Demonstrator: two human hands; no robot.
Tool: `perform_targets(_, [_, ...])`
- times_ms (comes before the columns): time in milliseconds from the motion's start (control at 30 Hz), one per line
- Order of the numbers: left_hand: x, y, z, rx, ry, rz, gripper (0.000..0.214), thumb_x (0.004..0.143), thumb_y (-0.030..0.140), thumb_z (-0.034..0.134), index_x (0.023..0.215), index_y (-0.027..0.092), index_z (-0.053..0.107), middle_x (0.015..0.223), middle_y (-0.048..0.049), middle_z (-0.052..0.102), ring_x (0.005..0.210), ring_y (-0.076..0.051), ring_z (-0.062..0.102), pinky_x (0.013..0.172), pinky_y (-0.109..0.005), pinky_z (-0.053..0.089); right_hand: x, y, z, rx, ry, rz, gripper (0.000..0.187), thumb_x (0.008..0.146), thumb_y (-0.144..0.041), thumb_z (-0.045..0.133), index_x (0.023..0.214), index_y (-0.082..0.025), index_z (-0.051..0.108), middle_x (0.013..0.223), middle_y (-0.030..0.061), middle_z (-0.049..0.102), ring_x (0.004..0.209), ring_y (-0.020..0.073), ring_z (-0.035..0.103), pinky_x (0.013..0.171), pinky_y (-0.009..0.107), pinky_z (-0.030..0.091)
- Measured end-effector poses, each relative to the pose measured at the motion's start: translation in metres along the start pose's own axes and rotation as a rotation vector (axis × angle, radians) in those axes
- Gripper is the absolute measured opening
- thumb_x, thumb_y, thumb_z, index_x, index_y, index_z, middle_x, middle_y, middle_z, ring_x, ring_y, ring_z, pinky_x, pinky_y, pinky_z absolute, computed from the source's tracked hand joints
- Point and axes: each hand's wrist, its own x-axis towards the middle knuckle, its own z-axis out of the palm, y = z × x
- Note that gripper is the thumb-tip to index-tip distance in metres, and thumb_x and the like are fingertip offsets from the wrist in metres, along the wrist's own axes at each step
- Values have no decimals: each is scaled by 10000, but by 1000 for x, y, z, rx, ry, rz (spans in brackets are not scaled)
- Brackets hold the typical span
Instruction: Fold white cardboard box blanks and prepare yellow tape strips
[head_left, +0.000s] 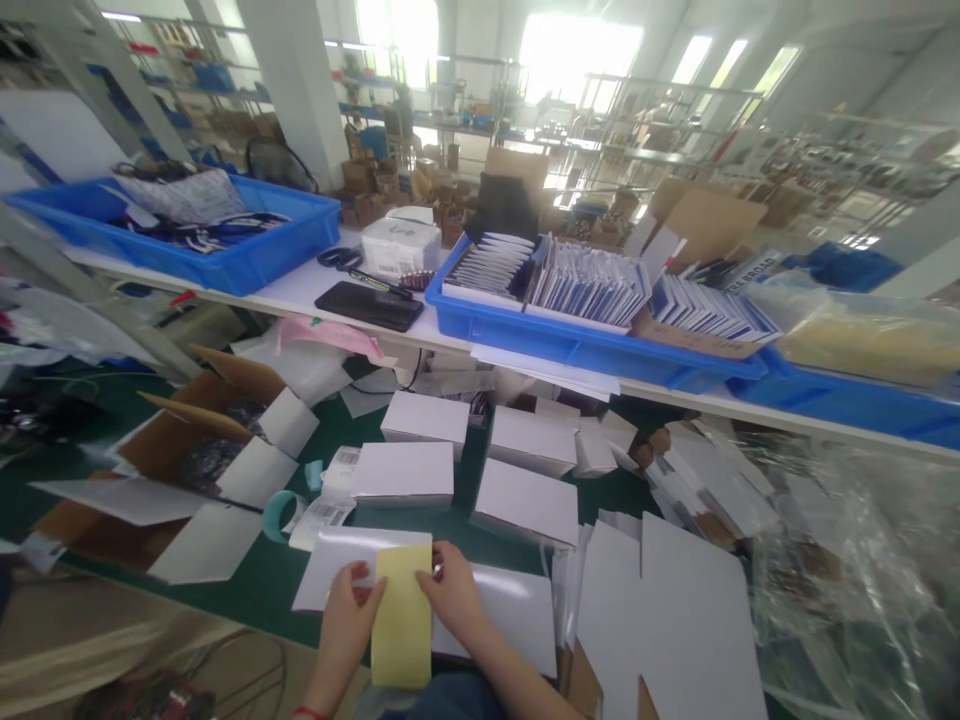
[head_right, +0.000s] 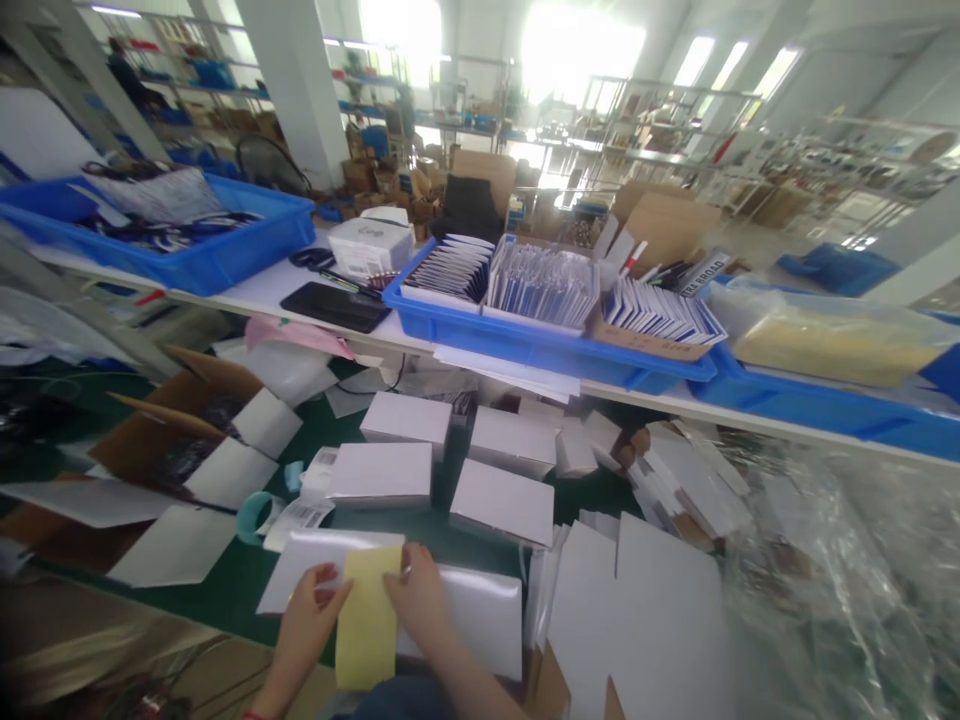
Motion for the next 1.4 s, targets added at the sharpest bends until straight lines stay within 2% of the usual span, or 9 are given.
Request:
perform_targets(133, [-1,1,-3,-125,-49,-89,625,537,626,670,968,189,552,980,-131,696,784,-305,691,783,-479,569,3,-4,13,125,-4,27,82,719,-259,588,790,-220,572,688,-8,606,655,205,588,613,301,432])
perform_targets(300, [4,11,-18,-321,-177,-92,553,581,557,712,958,163,618,905,-104,714,879,-276,690,754,-370,553,4,-19,0,307,-37,92,308,704,-509,654,721,-213,573,621,1,583,588,199,545,574,305,389])
perform_targets(500, [7,57,-39,-279,-252,70,474,716,564,689,965,161,694,951,-85,724,835,-228,657,747,-331,522,0,-63,-13,471,-126,160,418,760,-613,684,790,-198,652,732,51,676,667,228,610,611,314,433])
perform_targets(600, [4,77,-48,-293,-352,111,419,808,585,609,784,171,668,720,-24,663,674,-187,591,621,-284,455,-2,-83,-19,286,-53,26,330,746,-517,693,788,-189,692,718,43,609,638,221,561,605,338,441])
perform_targets(700, [0,89,-55,-163,-270,204,413,829,569,569,697,184,633,651,-9,613,623,-175,529,588,-277,395,-5,-99,-25,-82,81,-302,247,785,-302,639,999,-208,718,909,66,594,802,249,572,746,393,477])
perform_targets(833, [-5,96,-60,14,-249,382,397,872,521,520,671,196,628,677,-30,638,682,-201,559,648,-298,395,-12,-114,-23,-433,19,-609,160,869,-168,631,1009,-226,682,1014,75,612,952,274,545,819,414,427])
perform_targets(967, [-9,91,-60,64,-253,386,399,895,511,490,673,199,604,675,-30,623,666,-200,548,642,-301,378,-15,-120,-14,-556,10,-679,131,899,-98,608,814,-197,613,881,48,605,843,244,527,739,382,379])
perform_targets(1167, [-8,83,-63,48,-255,363,397,887,523,491,674,206,600,681,-30,617,660,-200,526,635,-299,373,-16,-119,-6,-543,-41,-628,237,835,-57,688,1020,-190,624,998,64,624,916,268,536,758,384,388])
perform_targets(1400, [-6,81,-60,56,-250,399,397,892,501,509,645,201,594,655,-22,611,639,-189,529,616,-297,372,-14,-110,-7,-596,-50,-688,174,910,-68,583,795,-196,556,871,44,589,836,236,522,712,363,378])
